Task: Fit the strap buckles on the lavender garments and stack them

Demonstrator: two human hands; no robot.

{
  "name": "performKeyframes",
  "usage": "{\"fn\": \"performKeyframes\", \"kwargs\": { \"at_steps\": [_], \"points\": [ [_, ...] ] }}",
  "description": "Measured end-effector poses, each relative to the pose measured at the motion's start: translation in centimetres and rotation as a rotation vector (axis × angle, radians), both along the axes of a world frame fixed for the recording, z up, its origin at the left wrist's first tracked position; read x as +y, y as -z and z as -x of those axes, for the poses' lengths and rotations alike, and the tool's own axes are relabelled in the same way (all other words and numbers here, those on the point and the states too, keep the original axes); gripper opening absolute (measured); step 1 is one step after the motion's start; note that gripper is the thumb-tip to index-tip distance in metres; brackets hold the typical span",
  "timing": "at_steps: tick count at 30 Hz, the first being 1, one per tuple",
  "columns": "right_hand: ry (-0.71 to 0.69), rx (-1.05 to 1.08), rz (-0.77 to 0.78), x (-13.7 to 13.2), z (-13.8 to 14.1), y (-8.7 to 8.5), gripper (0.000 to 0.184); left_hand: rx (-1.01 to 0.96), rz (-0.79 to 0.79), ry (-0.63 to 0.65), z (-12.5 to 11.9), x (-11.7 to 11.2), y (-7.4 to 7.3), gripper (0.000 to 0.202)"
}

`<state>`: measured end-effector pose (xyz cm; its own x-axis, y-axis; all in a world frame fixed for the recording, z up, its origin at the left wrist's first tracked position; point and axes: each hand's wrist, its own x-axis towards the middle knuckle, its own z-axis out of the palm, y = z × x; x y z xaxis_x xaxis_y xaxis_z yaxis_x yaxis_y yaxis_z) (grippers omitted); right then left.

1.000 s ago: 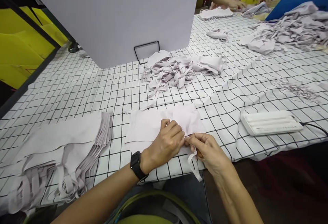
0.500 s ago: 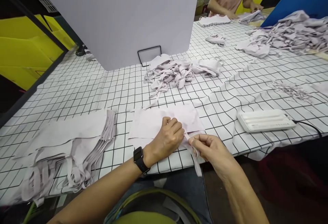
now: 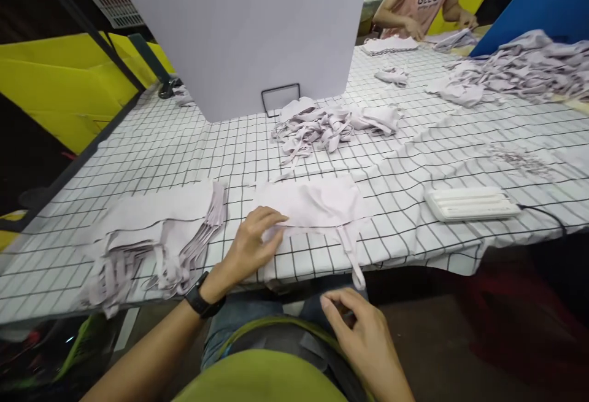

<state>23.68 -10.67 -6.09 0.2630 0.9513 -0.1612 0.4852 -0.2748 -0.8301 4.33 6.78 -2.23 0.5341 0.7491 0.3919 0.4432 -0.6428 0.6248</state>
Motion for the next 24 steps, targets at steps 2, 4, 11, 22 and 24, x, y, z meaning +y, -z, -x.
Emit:
{"fn": "performKeyframes", "kwargs": {
  "at_steps": [2,4,11,22,24],
  "points": [
    [-0.082,0.177,0.036,1.6,2.1,2.1,0.034,-0.111,0.089,-0.156,2.5,-0.7,0.1,0.016],
    [-0.112,0.265,0.024,3.3,4.3,4.3,0.037,-0.159,0.162,-0.250,4.4,-1.6,0.1,0.016],
    [-0.278,0.268,-0.043,5.5,8.2,5.4,0.043,0.017,-0.037,0.049,5.7,-3.6,1.2,0.022],
    [-0.360,0.082,0.041,-3.1,3.8,-2.9,0.041,0.378,-0.144,0.033,4.8,-4.1,2.1,0.029],
    [-0.333,0.076,0.094,-4.1,2.9,-3.8,0.047,0.375,-0.133,0.029,4.8,-4.1,2.1,0.028]
  ]
}}
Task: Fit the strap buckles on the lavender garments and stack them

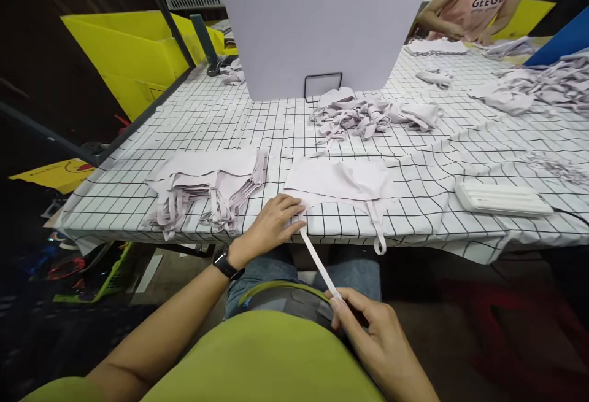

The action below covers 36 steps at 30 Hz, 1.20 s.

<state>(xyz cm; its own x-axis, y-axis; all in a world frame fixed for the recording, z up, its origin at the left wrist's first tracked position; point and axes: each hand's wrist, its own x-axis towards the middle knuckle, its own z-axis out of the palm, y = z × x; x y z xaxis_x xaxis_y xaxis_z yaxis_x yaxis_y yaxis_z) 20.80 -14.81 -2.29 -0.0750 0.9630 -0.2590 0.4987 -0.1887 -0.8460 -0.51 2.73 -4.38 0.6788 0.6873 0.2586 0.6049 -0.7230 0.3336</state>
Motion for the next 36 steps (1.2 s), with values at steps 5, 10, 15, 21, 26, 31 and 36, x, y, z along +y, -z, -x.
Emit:
{"fn": "performKeyframes", "kwargs": {
  "at_steps": [5,10,15,21,26,31,36],
  "points": [
    [0.158,0.119,0.060,-1.3,-0.7,-1.7,0.045,-0.019,0.001,-0.002,0.0,0.3,0.2,0.029],
    [0.347,0.386,0.067,-1.6,0.0,-2.8,0.042,-0.029,-0.016,-0.003,-0.1,0.3,0.4,0.027],
    [0.171,0.822,0.120,0.3,-0.7,-2.8,0.046,-0.025,-0.004,-0.005,0.0,0.4,0.5,0.025],
    [0.105,0.750,0.031,4.3,-0.6,-2.5,0.042,-0.469,0.129,-0.018,-0.7,-1.3,-1.4,0.016],
    [0.125,0.654,0.006,6.7,0.4,-1.6,0.043,-0.585,0.115,0.142,-1.7,-3.4,-4.5,0.009],
    [0.147,0.614,0.019,7.7,0.6,-0.6,0.052,-0.294,-0.186,0.114,-2.3,-3.0,-4.5,0.008],
    [0.139,0.515,0.036,8.4,0.3,-0.5,0.054,-0.315,-0.254,0.144,-2.8,-2.1,-3.8,0.006]
  ]
}}
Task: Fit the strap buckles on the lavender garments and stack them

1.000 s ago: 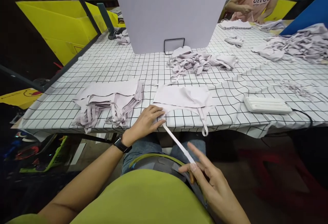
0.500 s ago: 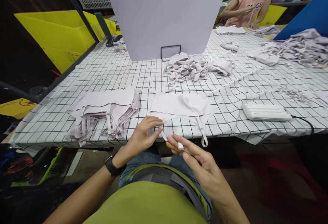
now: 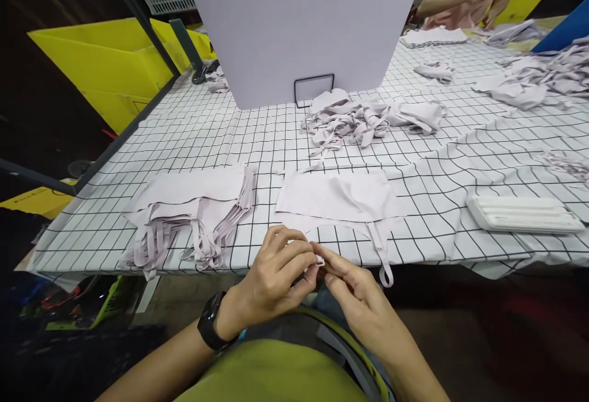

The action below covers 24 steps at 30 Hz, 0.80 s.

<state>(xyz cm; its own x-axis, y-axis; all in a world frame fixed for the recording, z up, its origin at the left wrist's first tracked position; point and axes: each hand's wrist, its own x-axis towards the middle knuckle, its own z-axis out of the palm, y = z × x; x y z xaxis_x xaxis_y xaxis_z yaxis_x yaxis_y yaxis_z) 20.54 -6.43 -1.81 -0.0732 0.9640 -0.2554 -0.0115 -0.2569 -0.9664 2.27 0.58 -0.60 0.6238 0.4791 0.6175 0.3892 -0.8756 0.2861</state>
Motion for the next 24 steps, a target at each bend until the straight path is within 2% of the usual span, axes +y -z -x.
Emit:
{"fn": "performKeyframes", "kwargs": {
  "at_steps": [4,7,12,14,16,19,21,24],
  "points": [
    [-0.017,-0.063,0.006,0.7,0.1,-0.7,0.046,-0.069,0.113,0.025,-0.2,0.4,0.2,0.007],
    [-0.028,-0.198,-0.052,1.1,0.3,-0.9,0.039,-0.075,0.216,0.009,-0.1,0.6,0.0,0.009],
    [-0.001,-0.471,-0.170,1.4,0.5,-0.5,0.034,0.215,0.089,0.051,0.4,1.2,-0.8,0.017],
    [0.003,-0.535,-0.216,1.6,0.4,-0.6,0.037,0.267,0.096,0.069,0.4,1.4,-1.0,0.019],
    [-0.008,-0.559,-0.251,1.9,0.1,-0.8,0.036,0.229,0.199,0.056,0.3,1.7,-1.1,0.018],
    [0.003,-0.536,-0.243,2.2,-0.2,-1.2,0.028,0.059,0.497,0.004,-0.1,2.0,-1.0,0.014],
    [0.064,-0.446,-0.175,2.3,-0.1,-1.4,0.025,-0.012,0.665,-0.017,-0.4,2.4,-1.1,0.014],
    [0.183,-0.233,0.025,2.6,0.4,-1.4,0.026,0.043,0.795,-0.005,-0.6,3.4,-1.5,0.014]
  ]
}}
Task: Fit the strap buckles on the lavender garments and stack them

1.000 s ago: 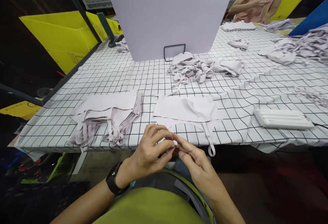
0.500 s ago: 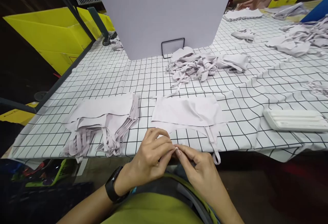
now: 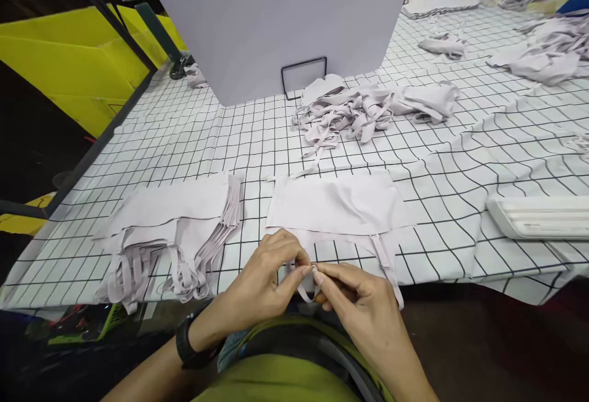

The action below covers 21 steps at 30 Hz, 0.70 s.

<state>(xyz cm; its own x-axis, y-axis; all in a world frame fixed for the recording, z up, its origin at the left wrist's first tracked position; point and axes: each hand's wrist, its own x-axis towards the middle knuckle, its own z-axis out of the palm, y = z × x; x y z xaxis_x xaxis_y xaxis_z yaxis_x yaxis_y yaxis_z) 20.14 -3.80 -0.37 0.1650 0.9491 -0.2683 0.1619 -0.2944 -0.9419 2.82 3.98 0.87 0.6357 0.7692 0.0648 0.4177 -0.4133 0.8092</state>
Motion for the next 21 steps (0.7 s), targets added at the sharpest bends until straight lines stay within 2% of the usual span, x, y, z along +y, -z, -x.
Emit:
{"fn": "performKeyframes", "kwargs": {
  "at_steps": [2,5,6,10,13,18,21],
  "points": [
    [0.059,0.086,0.086,0.3,0.3,0.0,0.029,0.032,0.034,0.043,-0.1,0.8,0.0,0.015],
    [0.115,0.123,0.115,1.1,0.3,0.1,0.032,0.023,0.000,0.101,-0.2,2.1,0.7,0.008],
    [0.150,0.152,0.119,1.4,0.2,0.2,0.033,0.037,-0.050,0.102,-0.4,2.5,1.1,0.002],
    [0.293,0.392,0.208,2.7,-0.4,0.7,0.040,0.267,-0.342,0.065,-1.2,3.8,2.9,0.022],
    [0.352,0.525,0.299,3.6,-0.7,0.8,0.046,0.368,-0.458,0.075,-2.0,4.6,4.0,0.016],
    [0.425,0.614,0.345,4.9,-0.2,0.6,0.050,0.158,-0.422,-0.064,-2.6,5.3,4.8,0.013],
    [0.442,0.622,0.341,5.8,0.2,0.6,0.049,0.042,-0.431,-0.088,-2.6,5.2,4.9,0.011]
  ]
}}
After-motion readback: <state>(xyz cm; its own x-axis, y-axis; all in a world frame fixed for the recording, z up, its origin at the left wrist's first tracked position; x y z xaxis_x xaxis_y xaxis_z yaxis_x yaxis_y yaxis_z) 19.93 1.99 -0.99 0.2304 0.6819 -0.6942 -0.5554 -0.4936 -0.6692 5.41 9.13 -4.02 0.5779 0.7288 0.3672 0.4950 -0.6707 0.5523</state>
